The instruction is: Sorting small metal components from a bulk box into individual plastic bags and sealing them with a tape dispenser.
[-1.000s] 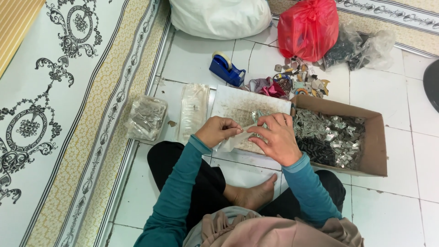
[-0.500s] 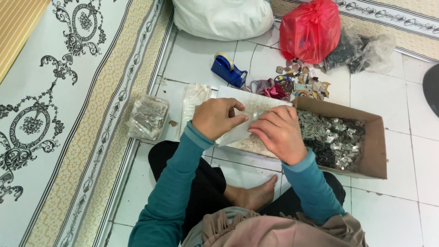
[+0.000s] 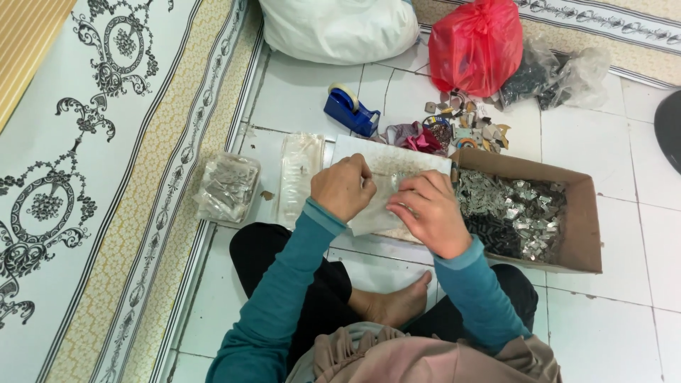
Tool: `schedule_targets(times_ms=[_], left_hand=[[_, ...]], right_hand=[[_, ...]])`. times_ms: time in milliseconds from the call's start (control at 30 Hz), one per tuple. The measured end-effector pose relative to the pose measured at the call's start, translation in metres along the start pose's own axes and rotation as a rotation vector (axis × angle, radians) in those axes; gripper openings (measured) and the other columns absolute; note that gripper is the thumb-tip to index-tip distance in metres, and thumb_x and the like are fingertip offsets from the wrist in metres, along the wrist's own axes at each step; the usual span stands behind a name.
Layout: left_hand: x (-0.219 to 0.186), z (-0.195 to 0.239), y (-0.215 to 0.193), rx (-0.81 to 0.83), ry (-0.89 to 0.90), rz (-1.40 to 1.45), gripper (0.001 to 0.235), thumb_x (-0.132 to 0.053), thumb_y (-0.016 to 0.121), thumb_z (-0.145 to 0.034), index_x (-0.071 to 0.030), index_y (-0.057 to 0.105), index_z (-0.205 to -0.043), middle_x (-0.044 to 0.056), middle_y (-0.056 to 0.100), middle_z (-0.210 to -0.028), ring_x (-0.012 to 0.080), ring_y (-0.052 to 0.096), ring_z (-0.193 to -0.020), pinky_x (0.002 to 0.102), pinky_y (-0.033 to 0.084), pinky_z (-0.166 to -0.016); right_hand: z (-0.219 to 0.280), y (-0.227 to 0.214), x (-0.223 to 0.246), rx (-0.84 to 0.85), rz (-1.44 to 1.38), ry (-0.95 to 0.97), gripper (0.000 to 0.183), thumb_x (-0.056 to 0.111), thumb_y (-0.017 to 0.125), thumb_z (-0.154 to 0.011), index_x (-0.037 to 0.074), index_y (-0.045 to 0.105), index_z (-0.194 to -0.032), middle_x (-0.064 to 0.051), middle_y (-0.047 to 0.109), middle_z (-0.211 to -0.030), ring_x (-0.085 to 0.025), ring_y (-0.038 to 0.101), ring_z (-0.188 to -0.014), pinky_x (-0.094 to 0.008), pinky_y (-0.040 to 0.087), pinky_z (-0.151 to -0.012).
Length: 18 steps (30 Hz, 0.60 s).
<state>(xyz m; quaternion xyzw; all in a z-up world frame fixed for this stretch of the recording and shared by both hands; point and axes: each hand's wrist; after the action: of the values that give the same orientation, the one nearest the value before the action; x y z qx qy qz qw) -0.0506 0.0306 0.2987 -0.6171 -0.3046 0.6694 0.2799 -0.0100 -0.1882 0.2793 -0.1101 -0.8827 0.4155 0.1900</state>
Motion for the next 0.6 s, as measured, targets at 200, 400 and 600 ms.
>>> schedule_targets(times_ms=[200, 400, 600], left_hand=[[0.024, -0.008, 0.034, 0.237, -0.061, 0.002, 0.033, -0.033, 0.069, -0.091, -0.006, 0.064, -0.111, 0.014, 0.072, -0.092, 0.0347, 0.074, -0.089, 0.051, 0.059, -0.076], [-0.008, -0.006, 0.009, 0.038, 0.073, 0.191, 0.012, -0.014, 0.064, -0.096, -0.009, 0.069, -0.106, 0.012, 0.075, -0.079, 0.0291, 0.075, -0.075, 0.040, 0.059, -0.066], [0.061, -0.037, 0.067, -0.008, -0.046, 0.165, 0.013, -0.008, 0.059, -0.096, -0.005, 0.068, -0.105, 0.013, 0.074, -0.078, 0.0234, 0.072, -0.069, 0.037, 0.059, -0.061]], right_hand=[[0.010, 0.020, -0.015, 0.058, -0.057, -0.024, 0.009, 0.024, 0.078, -0.091, 0.017, 0.074, -0.089, -0.002, 0.070, -0.104, -0.029, 0.063, -0.102, -0.043, 0.046, -0.088], [-0.016, -0.027, 0.006, -0.034, -0.253, 0.108, 0.010, 0.019, 0.080, -0.090, 0.019, 0.081, -0.100, -0.003, 0.074, -0.116, -0.024, 0.066, -0.101, -0.037, 0.048, -0.090], [0.035, 0.024, -0.066, -0.219, -0.423, 0.592, 0.016, 0.011, 0.079, -0.096, 0.011, 0.079, -0.111, -0.008, 0.072, -0.109, -0.018, 0.066, -0.090, -0.032, 0.053, -0.079]])
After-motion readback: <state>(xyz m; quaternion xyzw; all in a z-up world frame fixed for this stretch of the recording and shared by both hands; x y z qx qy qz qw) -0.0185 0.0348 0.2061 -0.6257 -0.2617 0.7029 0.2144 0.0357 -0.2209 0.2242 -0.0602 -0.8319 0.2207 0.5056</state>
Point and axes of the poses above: each hand's wrist, its own z-axis away from the middle knuckle, its own y-axis out of the palm, x = y × z
